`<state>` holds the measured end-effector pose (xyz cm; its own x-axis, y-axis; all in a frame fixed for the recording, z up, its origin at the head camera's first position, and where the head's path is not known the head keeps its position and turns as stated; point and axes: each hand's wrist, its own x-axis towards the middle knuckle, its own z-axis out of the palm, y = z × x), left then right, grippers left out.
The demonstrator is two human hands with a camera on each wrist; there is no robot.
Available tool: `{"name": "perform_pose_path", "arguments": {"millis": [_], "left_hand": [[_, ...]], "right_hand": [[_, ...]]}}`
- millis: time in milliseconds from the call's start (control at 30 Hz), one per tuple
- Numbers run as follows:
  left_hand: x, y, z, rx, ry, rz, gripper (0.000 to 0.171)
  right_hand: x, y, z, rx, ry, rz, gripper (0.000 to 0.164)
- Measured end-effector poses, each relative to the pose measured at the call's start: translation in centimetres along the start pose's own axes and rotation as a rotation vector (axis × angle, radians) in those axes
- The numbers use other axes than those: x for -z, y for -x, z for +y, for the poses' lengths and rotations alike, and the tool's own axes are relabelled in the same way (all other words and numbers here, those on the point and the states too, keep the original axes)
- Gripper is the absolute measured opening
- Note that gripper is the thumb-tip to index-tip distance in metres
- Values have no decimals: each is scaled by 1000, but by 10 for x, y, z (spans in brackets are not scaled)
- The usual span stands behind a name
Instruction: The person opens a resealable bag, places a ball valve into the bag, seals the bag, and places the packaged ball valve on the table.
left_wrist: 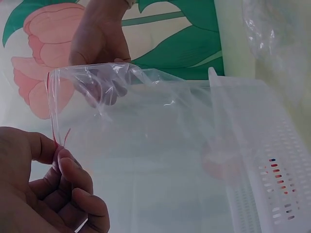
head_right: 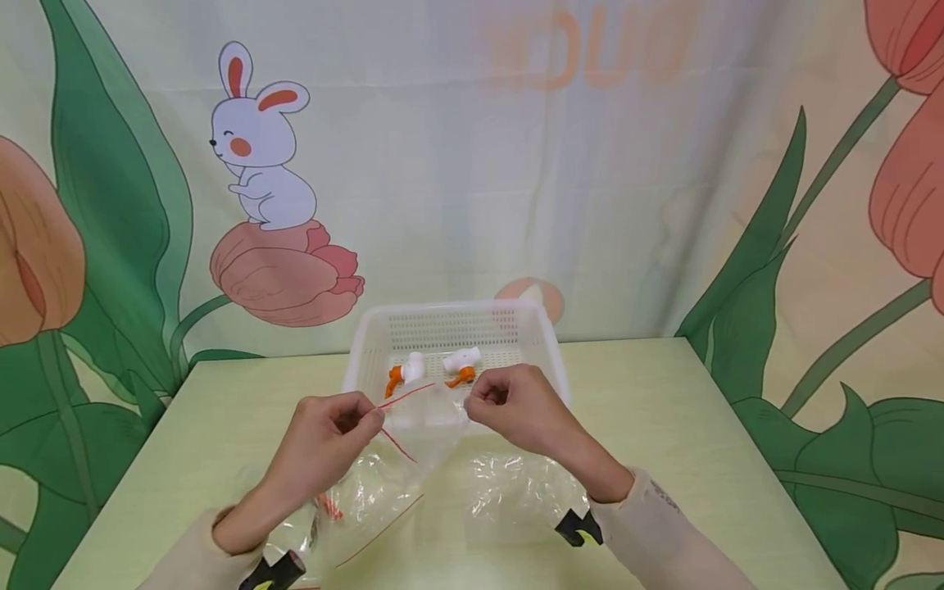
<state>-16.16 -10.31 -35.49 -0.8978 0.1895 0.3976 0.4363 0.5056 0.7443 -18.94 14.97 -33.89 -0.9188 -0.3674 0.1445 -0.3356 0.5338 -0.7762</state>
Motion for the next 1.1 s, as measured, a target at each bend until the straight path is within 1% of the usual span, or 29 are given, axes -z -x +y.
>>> {"name": "perform_pose_path", "arguments": {"millis": [200,300,400,500,567,667,767,900,1100], "left_hand": [[-2,0,2,5,-1,5,26],[-1,0,3,6,-10,3,26],[1,0,2,8,-26,9,26],[5,0,2,3,-42,21,26],[7,1,2,-3,-45,29,27],[11,1,2,-9,-51,43,28],[15,1,3,-21,-56,61,28],[22,1,5,-36,-56,75,28],[32,2,7,-23,-77,89,28]], "right_hand": [[-5,-2,-6,62,43,-27,9],[-4,-2,-8,86,58,-23,4],[-1,-1,-12,91,56,-13,8],[5,-1,-16,94,77,4,12],[9,-1,-18,108,108,15,13],[14,-2,-19,142,162,26,7],[19,-6,-21,177,218,34,6],[26,-11,-25,208,297,49,11],[36,-21,-29,224,418,54,18]]}}
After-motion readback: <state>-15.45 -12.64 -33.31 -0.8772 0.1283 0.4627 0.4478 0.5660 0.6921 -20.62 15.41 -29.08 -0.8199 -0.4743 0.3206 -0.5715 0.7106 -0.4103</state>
